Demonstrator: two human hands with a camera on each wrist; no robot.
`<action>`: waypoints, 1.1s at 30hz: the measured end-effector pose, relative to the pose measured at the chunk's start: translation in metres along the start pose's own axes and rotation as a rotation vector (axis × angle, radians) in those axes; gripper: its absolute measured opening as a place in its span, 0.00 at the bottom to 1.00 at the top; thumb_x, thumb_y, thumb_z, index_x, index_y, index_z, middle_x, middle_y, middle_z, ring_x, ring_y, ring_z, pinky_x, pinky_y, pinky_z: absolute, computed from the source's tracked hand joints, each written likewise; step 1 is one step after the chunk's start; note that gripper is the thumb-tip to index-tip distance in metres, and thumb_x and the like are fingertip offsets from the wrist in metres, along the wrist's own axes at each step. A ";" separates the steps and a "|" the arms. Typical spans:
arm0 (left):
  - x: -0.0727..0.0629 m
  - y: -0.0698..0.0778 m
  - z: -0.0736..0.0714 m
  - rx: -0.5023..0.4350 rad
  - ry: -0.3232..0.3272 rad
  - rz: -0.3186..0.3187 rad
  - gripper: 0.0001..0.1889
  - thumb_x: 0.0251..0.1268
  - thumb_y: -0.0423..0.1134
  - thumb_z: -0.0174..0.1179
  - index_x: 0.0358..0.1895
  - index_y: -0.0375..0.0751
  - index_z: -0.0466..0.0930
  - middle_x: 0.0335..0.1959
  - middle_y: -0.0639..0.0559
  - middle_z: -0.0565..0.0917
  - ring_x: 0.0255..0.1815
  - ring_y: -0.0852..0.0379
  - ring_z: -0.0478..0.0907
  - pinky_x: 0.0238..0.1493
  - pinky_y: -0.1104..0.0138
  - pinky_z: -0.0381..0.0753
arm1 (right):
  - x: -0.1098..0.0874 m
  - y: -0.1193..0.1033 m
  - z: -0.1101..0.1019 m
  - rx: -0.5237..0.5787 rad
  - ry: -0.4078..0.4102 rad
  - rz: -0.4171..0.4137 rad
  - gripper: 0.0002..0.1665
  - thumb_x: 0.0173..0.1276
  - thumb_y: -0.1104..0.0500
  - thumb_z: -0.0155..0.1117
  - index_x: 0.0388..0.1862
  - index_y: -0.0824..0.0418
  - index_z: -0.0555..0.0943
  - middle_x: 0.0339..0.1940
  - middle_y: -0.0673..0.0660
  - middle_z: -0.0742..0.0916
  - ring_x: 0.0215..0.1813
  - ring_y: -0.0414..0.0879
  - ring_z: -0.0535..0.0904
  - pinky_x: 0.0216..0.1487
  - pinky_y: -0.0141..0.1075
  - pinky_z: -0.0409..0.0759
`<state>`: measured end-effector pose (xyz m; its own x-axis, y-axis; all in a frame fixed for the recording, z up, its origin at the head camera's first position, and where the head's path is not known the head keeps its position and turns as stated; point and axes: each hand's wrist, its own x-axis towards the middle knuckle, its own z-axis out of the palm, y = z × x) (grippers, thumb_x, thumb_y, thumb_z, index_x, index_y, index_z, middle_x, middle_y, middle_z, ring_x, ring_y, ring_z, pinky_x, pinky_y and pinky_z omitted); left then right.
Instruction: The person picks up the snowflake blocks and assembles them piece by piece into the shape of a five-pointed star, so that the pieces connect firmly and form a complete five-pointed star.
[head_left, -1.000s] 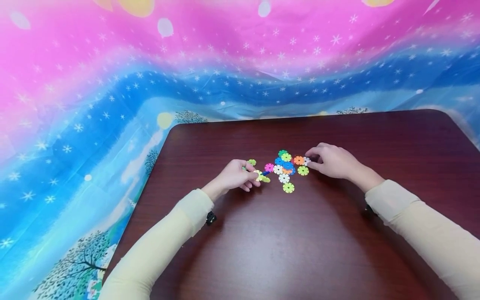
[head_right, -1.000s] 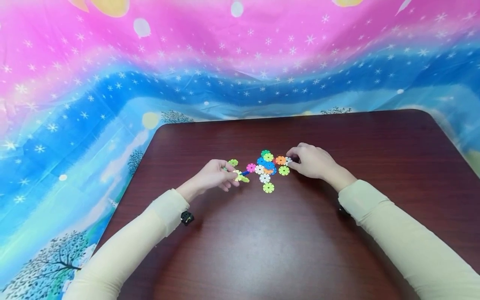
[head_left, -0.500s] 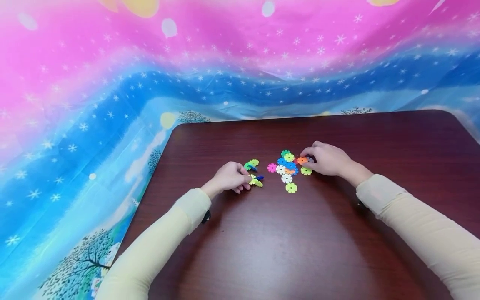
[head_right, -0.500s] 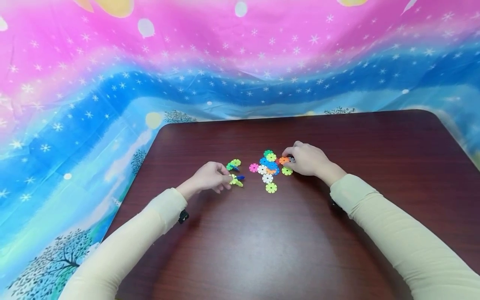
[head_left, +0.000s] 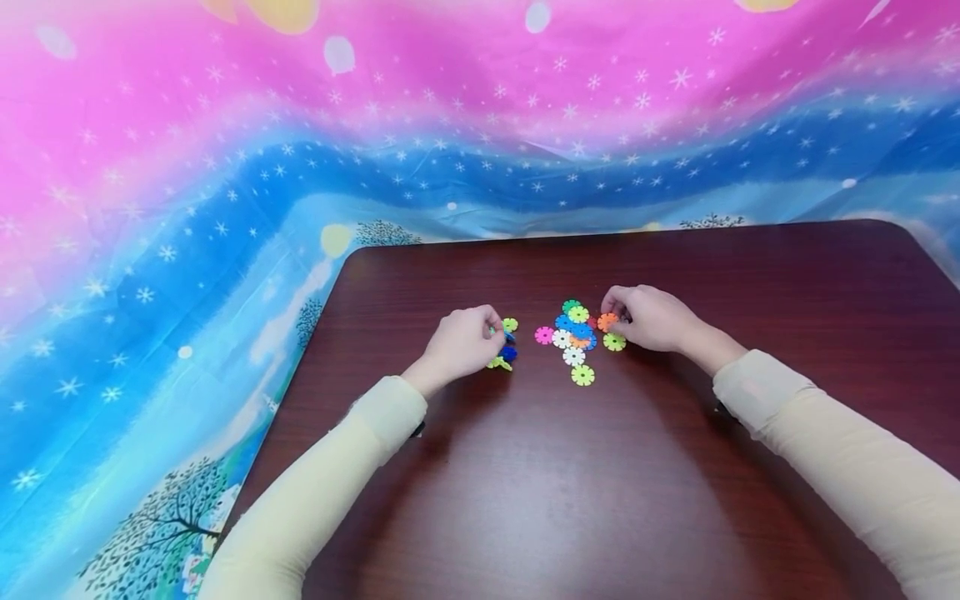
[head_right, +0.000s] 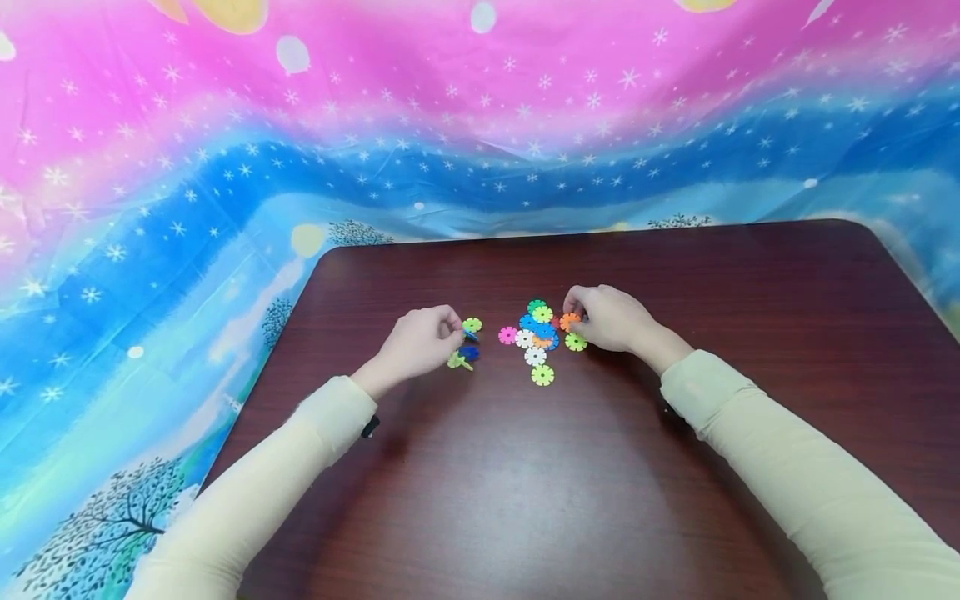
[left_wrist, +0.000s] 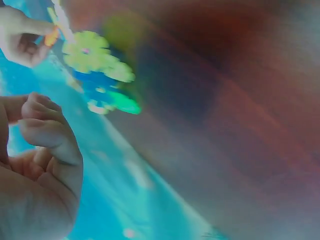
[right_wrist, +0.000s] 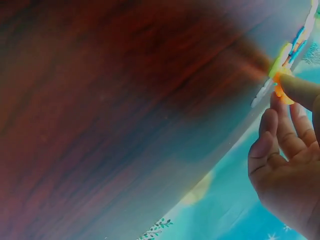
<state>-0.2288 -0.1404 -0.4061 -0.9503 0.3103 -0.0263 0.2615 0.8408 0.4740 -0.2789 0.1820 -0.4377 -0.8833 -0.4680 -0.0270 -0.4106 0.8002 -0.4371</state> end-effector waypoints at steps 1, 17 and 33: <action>0.000 0.006 0.001 0.022 -0.009 0.047 0.06 0.72 0.44 0.63 0.45 0.48 0.83 0.26 0.59 0.83 0.26 0.60 0.79 0.31 0.63 0.79 | -0.001 -0.001 -0.001 0.013 0.005 -0.003 0.15 0.69 0.59 0.73 0.52 0.60 0.81 0.40 0.55 0.86 0.42 0.51 0.80 0.47 0.50 0.81; 0.019 0.070 0.051 0.470 -0.241 0.430 0.26 0.69 0.57 0.67 0.67 0.57 0.81 0.58 0.57 0.83 0.52 0.60 0.81 0.39 0.61 0.85 | -0.033 -0.012 -0.010 0.129 0.096 -0.018 0.12 0.72 0.58 0.71 0.51 0.57 0.81 0.40 0.52 0.86 0.42 0.48 0.81 0.47 0.48 0.81; 0.022 0.075 0.069 0.484 -0.225 0.416 0.17 0.70 0.56 0.66 0.55 0.52 0.85 0.47 0.57 0.82 0.40 0.62 0.79 0.29 0.64 0.82 | -0.045 -0.013 -0.001 0.136 0.127 -0.034 0.11 0.71 0.59 0.72 0.49 0.54 0.82 0.36 0.48 0.86 0.38 0.45 0.81 0.43 0.45 0.81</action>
<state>-0.2182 -0.0400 -0.4316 -0.7093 0.6920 -0.1343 0.6942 0.7188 0.0378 -0.2341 0.1934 -0.4296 -0.8947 -0.4354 0.0999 -0.4135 0.7226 -0.5539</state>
